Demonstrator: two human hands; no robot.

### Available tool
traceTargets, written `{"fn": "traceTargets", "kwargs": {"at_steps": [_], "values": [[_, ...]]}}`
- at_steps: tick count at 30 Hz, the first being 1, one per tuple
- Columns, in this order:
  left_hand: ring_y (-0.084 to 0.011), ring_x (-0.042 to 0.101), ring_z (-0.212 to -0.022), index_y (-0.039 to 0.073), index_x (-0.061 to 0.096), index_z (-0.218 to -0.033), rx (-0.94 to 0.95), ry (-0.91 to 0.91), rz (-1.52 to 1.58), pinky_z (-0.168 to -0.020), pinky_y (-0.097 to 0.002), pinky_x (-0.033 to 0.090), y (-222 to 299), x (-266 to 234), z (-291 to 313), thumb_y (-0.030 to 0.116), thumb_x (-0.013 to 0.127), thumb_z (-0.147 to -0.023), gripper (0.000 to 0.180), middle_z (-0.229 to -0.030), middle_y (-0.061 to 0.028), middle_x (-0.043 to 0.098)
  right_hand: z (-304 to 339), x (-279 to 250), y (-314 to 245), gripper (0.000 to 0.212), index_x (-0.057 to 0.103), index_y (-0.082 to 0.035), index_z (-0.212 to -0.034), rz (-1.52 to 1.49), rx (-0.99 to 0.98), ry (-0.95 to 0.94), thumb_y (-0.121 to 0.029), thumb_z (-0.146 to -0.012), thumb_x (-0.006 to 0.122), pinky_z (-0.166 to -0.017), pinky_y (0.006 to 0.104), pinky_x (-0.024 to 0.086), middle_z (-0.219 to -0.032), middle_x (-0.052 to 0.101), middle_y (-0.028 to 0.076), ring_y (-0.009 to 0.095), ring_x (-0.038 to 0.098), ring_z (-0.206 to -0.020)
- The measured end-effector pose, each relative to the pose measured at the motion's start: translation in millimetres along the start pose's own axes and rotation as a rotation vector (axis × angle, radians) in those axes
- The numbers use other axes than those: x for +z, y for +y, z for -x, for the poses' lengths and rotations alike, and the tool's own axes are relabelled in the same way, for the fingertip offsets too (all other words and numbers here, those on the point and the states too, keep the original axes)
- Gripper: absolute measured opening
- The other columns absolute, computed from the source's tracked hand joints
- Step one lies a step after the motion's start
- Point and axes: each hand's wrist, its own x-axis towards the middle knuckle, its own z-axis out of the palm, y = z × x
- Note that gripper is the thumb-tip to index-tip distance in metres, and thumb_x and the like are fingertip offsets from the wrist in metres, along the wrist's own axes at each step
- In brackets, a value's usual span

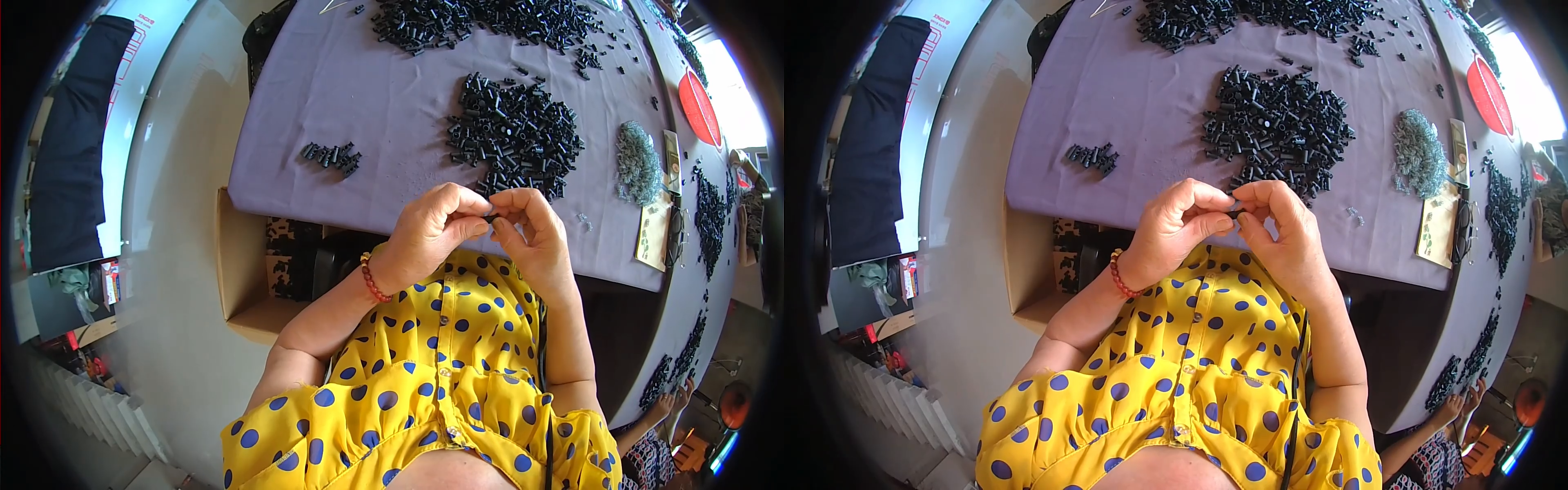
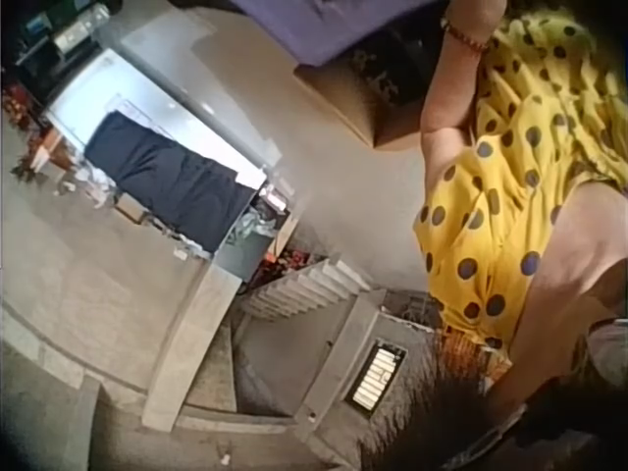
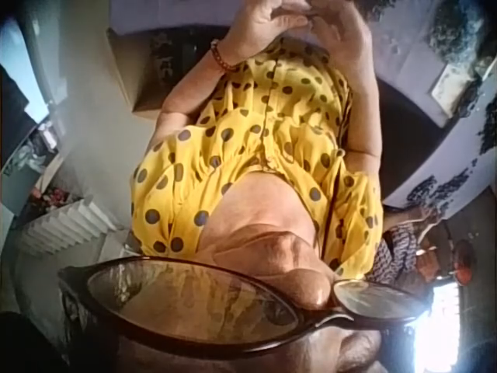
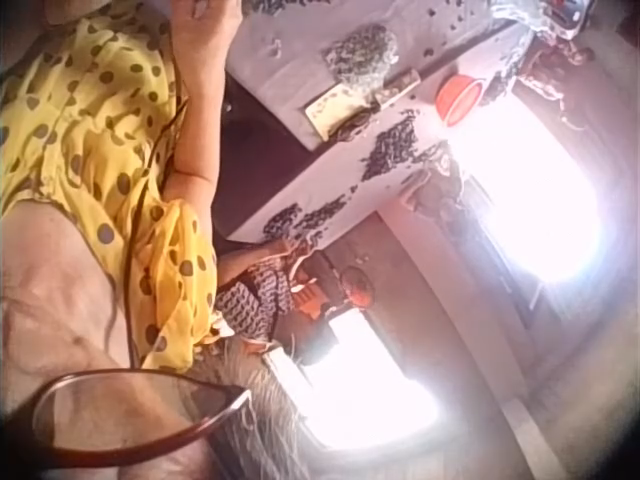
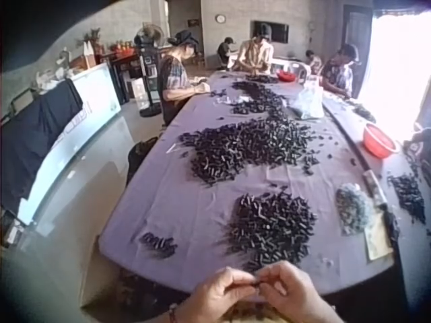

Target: Sorting and assembling small black plastic parts on a table in a workshop.

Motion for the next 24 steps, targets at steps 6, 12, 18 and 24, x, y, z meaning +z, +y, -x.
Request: {"fn": "traceTargets", "kwargs": {"at_steps": [6, 12, 18, 24], "values": [[-0.0117, 0.069, -0.090, 0.003, 0.059, -0.121, -0.295, 0.004, 0.463, -0.081, -0.0260, 0.059, -1, -4, -2, 0.002, 0.070, -0.097, 0.026, -0.102, -0.0060, 0.067, 0, 5, -2, 0.029, 0.064, 0.001, -0.119, -0.161, 0.067, 0.048, 0.007, -0.090, 0.068, -0.081, 0.0267, 0.056, -0.100, 0.069, 0.006, 0.013, 0.067, -0.090], [-0.0117, 0.068, -0.091, 0.002, 0.057, -0.124, -0.375, 0.058, 0.592, -0.082, -0.0258, 0.059, 4, -3, -6, 0.006, 0.072, -0.096, 0.032, -0.100, -0.0044, 0.065, 0, 8, 6, 0.027, 0.066, 0.000, -0.116, 0.063, -0.141, 0.134, 0.002, -0.090, 0.073, -0.077, 0.0272, 0.056, -0.100, 0.069, 0.008, 0.014, 0.069, -0.086], [-0.0132, 0.070, -0.092, 0.000, 0.058, -0.122, -0.425, 0.022, 0.571, -0.085, -0.0275, 0.060, 5, -6, -5, 0.008, 0.068, -0.099, 0.026, -0.105, -0.0070, 0.068, 0, 11, 4, 0.020, 0.070, -0.001, -0.107, 0.411, -0.355, 0.166, 0.002, -0.088, 0.073, -0.071, 0.0328, 0.055, -0.094, 0.068, 0.012, 0.026, 0.067, -0.083], [-0.0149, 0.070, -0.099, 0.000, 0.058, -0.123, -0.481, -0.014, 0.650, -0.092, -0.0290, 0.059, 6, -6, -6, 0.007, 0.060, -0.104, 0.021, -0.112, -0.0088, 0.068, -1, 4, -6, 0.022, 0.072, -0.007, -0.108, 0.718, -0.500, 0.160, -0.012, -0.087, 0.077, -0.088, 0.0351, 0.044, -0.094, 0.069, 0.004, 0.020, 0.065, -0.084]]}}
